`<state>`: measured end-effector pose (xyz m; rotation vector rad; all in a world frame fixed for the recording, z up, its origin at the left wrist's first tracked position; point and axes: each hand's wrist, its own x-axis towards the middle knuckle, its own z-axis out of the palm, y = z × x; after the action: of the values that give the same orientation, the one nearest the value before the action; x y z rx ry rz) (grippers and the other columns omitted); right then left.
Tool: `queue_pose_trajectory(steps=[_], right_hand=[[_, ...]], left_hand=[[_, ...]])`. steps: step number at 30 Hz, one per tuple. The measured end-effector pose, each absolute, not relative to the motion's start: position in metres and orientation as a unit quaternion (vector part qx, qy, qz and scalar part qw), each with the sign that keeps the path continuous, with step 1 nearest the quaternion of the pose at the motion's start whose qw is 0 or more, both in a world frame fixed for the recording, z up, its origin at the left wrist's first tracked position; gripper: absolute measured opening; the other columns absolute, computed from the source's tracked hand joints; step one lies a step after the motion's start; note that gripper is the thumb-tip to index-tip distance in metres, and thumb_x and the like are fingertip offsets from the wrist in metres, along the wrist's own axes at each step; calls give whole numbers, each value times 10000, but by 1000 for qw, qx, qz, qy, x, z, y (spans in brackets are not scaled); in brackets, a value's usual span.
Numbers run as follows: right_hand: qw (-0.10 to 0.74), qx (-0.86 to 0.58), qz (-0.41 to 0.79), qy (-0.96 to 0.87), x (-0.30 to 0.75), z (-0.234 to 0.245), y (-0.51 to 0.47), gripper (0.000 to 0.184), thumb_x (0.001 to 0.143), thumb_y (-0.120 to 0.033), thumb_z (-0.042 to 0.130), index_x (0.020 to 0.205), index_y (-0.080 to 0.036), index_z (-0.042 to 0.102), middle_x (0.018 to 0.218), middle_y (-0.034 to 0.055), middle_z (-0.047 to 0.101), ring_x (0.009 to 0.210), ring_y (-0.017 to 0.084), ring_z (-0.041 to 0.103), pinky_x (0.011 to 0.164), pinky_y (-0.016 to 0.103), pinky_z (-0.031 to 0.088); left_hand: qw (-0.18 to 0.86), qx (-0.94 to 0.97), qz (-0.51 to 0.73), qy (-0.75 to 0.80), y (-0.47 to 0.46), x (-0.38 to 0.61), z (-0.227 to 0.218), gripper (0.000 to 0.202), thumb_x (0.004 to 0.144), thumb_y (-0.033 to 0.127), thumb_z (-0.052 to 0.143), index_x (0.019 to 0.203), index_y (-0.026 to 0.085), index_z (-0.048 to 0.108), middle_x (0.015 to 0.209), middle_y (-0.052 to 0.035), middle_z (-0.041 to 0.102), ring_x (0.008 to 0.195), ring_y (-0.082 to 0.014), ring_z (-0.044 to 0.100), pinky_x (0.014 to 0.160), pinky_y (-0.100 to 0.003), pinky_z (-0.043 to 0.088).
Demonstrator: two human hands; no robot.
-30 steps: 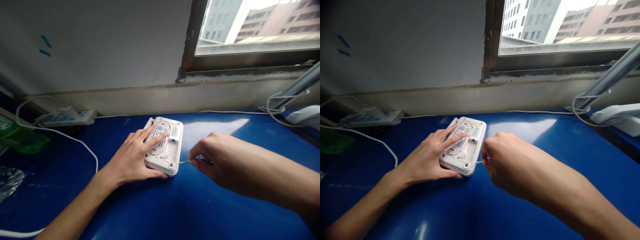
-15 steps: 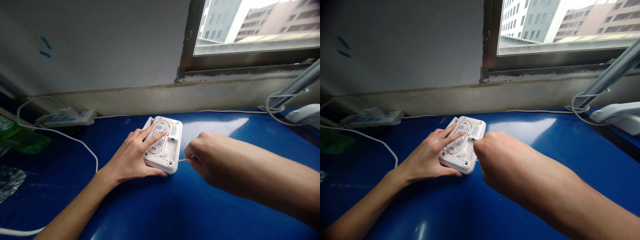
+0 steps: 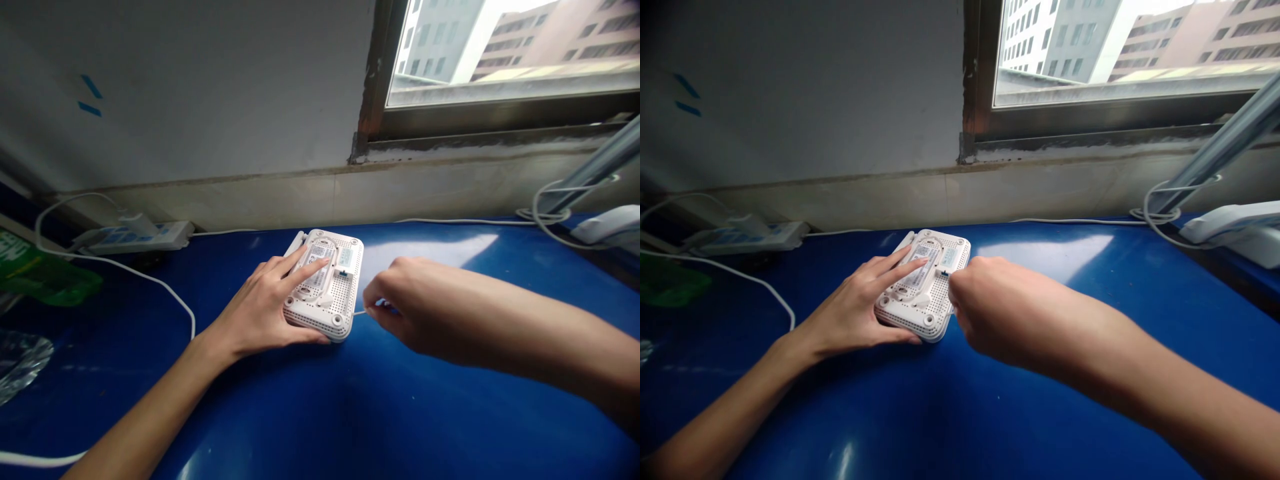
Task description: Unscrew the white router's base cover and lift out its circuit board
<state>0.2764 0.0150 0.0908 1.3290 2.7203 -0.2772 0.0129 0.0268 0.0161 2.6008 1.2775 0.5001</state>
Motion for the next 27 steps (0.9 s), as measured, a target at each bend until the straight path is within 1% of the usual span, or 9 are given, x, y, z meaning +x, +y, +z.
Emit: queue_pose_trajectory(steps=[4, 6, 9, 12, 15, 19, 21, 24, 27], right_hand=[[22, 431, -179, 884, 305, 75, 15, 298, 1034, -283, 509, 780, -242, 657, 597, -21, 631, 463, 122, 464, 490, 283, 250], [-2, 420, -235, 876, 312, 62, 8, 277, 1069, -300, 464, 875, -249, 655, 654, -10, 663, 506, 135, 516, 514, 278, 285], [-60, 443, -244, 861, 306, 38, -5, 241, 1094, -313, 408, 965, -234, 597, 672, 4, 647, 518, 147, 506, 521, 283, 277], [-73, 469, -248, 845, 288, 19, -13, 208, 1098, -284, 344, 1018, -221, 525, 659, -9, 602, 491, 146, 419, 518, 300, 239], [-77, 470, -266, 838, 277, 16, -13, 189, 1086, -254, 334, 1044, -220, 515, 711, 3, 623, 521, 143, 414, 546, 301, 261], [-52, 465, -275, 840, 290, 36, -4, 226, 1080, -307, 397, 929, -239, 550, 630, -35, 552, 498, 130, 366, 525, 286, 272], [-20, 447, -299, 843, 304, 53, 2, 243, 1074, -361, 448, 925, -248, 604, 627, -29, 582, 495, 129, 453, 504, 265, 305], [28, 437, -418, 796, 321, 78, 14, 298, 1062, -465, 499, 905, -251, 636, 655, -9, 679, 525, 144, 620, 497, 233, 420], [-26, 466, -445, 765, 326, 89, 26, 272, 997, -504, 609, 913, -251, 661, 693, 0, 744, 576, 173, 687, 488, 234, 476]], left_hand=[[122, 877, 171, 432, 27, 9, 18, 1129, 699, 659, 912, 1654, 343, 399, 1747, -153, 318, 1533, -429, 431, 1208, -599, 423], [135, 875, 174, 432, 26, 10, 19, 1138, 696, 679, 903, 1657, 356, 386, 1763, -139, 282, 1565, -420, 387, 1226, -585, 413], [135, 877, 166, 430, 23, 15, 21, 1132, 710, 737, 862, 1660, 371, 368, 1762, -126, 288, 1597, -395, 333, 1282, -618, 308], [123, 881, 155, 431, 19, 23, 22, 1116, 742, 800, 794, 1668, 368, 345, 1748, -126, 323, 1611, -384, 305, 1303, -682, 175], [108, 872, 159, 450, 13, 32, 19, 1118, 751, 810, 771, 1676, 363, 331, 1747, -121, 327, 1611, -398, 296, 1304, -696, 141], [92, 846, 166, 499, 5, 40, 19, 1123, 743, 691, 827, 1686, 374, 306, 1734, -138, 328, 1569, -449, 346, 1273, -684, 273], [99, 842, 160, 505, 5, 37, 23, 1122, 735, 609, 849, 1686, 392, 293, 1720, -134, 347, 1546, -462, 373, 1257, -688, 303], [135, 866, 126, 464, 11, 22, 32, 1129, 740, 417, 849, 1688, 432, 236, 1746, -84, 309, 1591, -433, 306, 1295, -717, 142], [176, 888, 72, 420, 21, 1, 37, 1135, 748, 272, 819, 1691, 437, 208, 1765, -67, 262, 1641, -426, 167, 1294, -722, 98]])
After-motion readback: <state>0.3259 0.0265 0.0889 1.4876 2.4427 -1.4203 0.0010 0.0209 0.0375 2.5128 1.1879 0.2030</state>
